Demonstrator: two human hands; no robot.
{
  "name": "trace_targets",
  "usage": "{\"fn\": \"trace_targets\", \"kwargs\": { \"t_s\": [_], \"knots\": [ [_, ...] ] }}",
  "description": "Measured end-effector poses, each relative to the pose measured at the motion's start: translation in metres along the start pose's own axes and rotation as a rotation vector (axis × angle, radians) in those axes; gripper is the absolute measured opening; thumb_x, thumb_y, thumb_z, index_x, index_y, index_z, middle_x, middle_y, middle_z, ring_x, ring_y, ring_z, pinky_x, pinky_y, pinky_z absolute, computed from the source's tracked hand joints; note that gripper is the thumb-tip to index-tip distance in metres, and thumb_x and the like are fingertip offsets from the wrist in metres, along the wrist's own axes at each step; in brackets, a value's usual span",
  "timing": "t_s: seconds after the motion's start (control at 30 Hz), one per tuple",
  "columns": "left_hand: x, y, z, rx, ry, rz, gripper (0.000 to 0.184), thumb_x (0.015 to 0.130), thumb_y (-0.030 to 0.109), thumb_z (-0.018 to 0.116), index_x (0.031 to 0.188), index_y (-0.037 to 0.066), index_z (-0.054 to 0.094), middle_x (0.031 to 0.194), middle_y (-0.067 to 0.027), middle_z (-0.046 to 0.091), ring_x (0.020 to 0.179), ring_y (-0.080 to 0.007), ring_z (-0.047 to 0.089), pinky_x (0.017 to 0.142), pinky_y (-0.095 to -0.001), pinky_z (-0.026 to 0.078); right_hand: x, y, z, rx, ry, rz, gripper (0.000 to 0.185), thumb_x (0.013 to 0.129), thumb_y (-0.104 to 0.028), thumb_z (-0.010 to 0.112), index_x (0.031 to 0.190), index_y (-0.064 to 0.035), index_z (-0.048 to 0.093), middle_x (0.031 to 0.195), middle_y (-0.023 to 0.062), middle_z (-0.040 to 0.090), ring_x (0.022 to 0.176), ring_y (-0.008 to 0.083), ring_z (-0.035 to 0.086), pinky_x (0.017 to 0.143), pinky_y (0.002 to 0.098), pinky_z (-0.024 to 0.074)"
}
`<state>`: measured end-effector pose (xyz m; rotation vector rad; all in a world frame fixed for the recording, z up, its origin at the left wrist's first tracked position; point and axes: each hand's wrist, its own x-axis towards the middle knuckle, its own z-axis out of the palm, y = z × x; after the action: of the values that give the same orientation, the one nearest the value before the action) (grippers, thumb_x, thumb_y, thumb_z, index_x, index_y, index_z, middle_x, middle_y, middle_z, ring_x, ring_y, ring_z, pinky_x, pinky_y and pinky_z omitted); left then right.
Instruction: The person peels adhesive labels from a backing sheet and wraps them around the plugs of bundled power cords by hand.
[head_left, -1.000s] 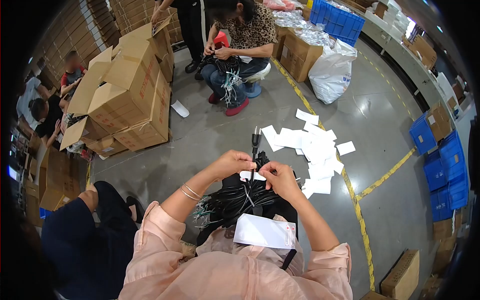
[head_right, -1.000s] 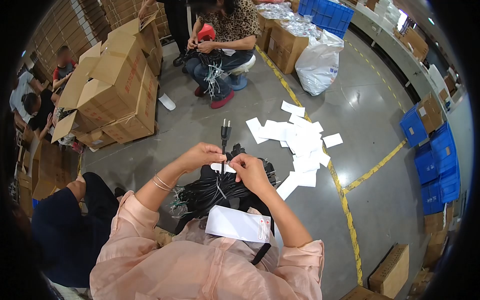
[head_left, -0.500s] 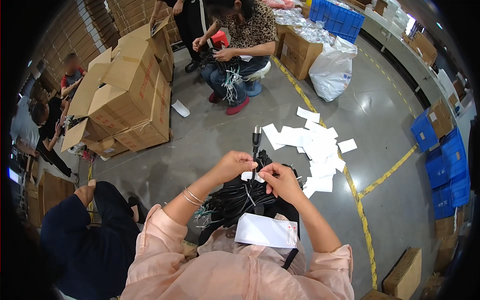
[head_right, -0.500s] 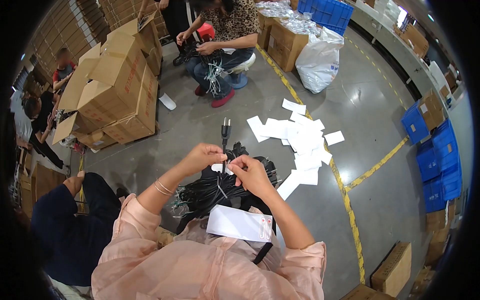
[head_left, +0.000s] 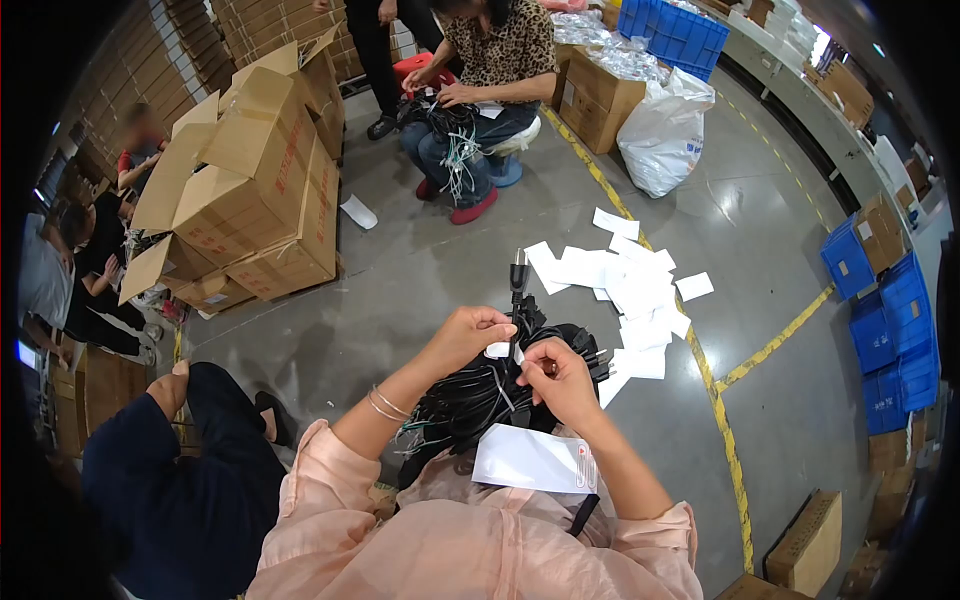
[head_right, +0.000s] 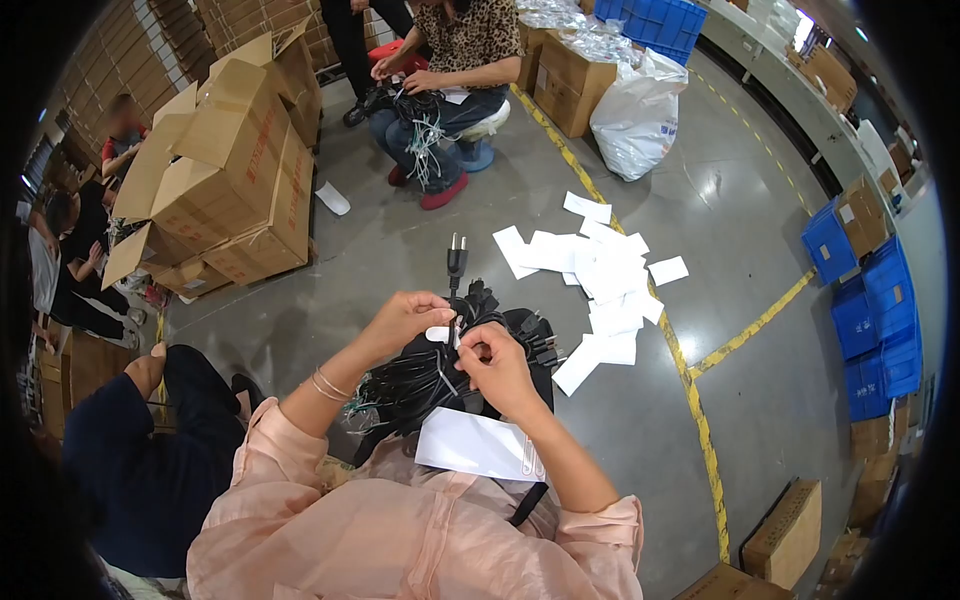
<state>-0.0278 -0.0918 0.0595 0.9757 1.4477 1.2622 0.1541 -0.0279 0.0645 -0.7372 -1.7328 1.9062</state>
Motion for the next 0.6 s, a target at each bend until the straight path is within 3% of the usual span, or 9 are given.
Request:
{"fn": "trace_targets", "kwargs": {
  "t_s": [0.07, 0.13, 0.17, 0.23, 0.33, 0.47, 0.6],
  "knots": [
    [-0.006, 0.005, 0.000, 0.017, 0.017, 0.010, 0.019, 0.088, 0.016, 0.061, 0.091, -0.003, 0.063, 0.078, -0.0006, 0.063, 0.071, -0.0047, 0.055, 0.061, -0.0202, 0.044, 0.002, 0.003, 0.007, -0.011, 0.009, -0.040, 0.003, 0.083, 0.000, 0.060, 0.084, 0.0006, 0.057, 0.087, 0.0029, 0.051, 0.065, 0.0062, 0.056, 0.046, 0.0177, 0.0442],
    [-0.013, 0.007, -0.001, -0.027, 0.048, -0.050, 0.018, 0.088, 0.013, 0.061, 0.094, -0.005, 0.063, 0.095, -0.0068, 0.064, 0.077, -0.0069, 0.057, 0.068, -0.0215, 0.047, 0.002, 0.000, 0.012, -0.015, 0.036, -0.067, 0.003, 0.082, 0.002, 0.061, 0.081, 0.0007, 0.058, 0.090, 0.0023, 0.049, 0.069, 0.0058, 0.052, 0.051, 0.0173, 0.0447],
    [-0.018, 0.004, -0.002, -0.027, 0.048, -0.052, 0.018, 0.088, 0.013, 0.061, 0.094, -0.005, 0.063, 0.095, -0.0068, 0.064, 0.077, -0.0069, 0.057, 0.068, -0.0215, 0.047, 0.003, 0.001, 0.013, -0.014, 0.036, -0.066, 0.003, 0.082, 0.002, 0.061, 0.081, 0.0007, 0.058, 0.090, 0.0023, 0.049, 0.069, 0.0058, 0.052, 0.051, 0.0173, 0.0447],
    [-0.028, -0.003, -0.003, -0.162, 0.065, 0.016, 0.016, 0.087, 0.008, 0.060, 0.095, -0.005, 0.062, 0.115, -0.0137, 0.058, 0.086, -0.0101, 0.060, 0.079, -0.0240, 0.049, 0.005, 0.007, 0.013, -0.071, 0.043, -0.080, 0.004, 0.081, 0.000, 0.062, 0.081, 0.0007, 0.058, 0.089, 0.0028, 0.049, 0.071, 0.0070, 0.053, 0.057, 0.0190, 0.0441],
    [-0.038, -0.007, 0.002, -0.203, 0.105, 0.044, 0.011, 0.085, 0.001, 0.060, 0.093, -0.006, 0.062, 0.127, -0.0174, 0.050, 0.092, -0.0131, 0.061, 0.084, -0.0258, 0.048, 0.007, 0.008, 0.013, -0.118, 0.044, -0.097, 0.005, 0.080, -0.002, 0.063, 0.081, 0.0003, 0.059, 0.088, 0.0038, 0.050, 0.071, 0.0088, 0.053, 0.060, 0.0205, 0.0433],
    [-0.042, -0.014, 0.011, -0.137, 0.147, 0.094, 0.009, 0.084, -0.003, 0.059, 0.092, -0.006, 0.061, 0.127, -0.0175, 0.050, 0.096, -0.0147, 0.060, 0.089, -0.0265, 0.047, 0.008, 0.002, 0.014, -0.189, 0.039, -0.106, 0.006, 0.079, -0.003, 0.064, 0.082, -0.0001, 0.060, 0.087, 0.0051, 0.050, 0.072, 0.0109, 0.054, 0.061, 0.0219, 0.0440],
    [-0.045, -0.008, 0.016, -0.127, 0.173, 0.163, 0.009, 0.085, -0.001, 0.057, 0.091, -0.007, 0.061, 0.121, -0.0169, 0.052, 0.094, -0.0138, 0.060, 0.084, -0.0254, 0.048, 0.009, -0.004, 0.014, -0.294, 0.038, -0.166, 0.006, 0.078, -0.002, 0.064, 0.082, 0.0003, 0.060, 0.086, 0.0066, 0.050, 0.070, 0.0136, 0.054, 0.063, 0.0245, 0.0448]
  ]
}}
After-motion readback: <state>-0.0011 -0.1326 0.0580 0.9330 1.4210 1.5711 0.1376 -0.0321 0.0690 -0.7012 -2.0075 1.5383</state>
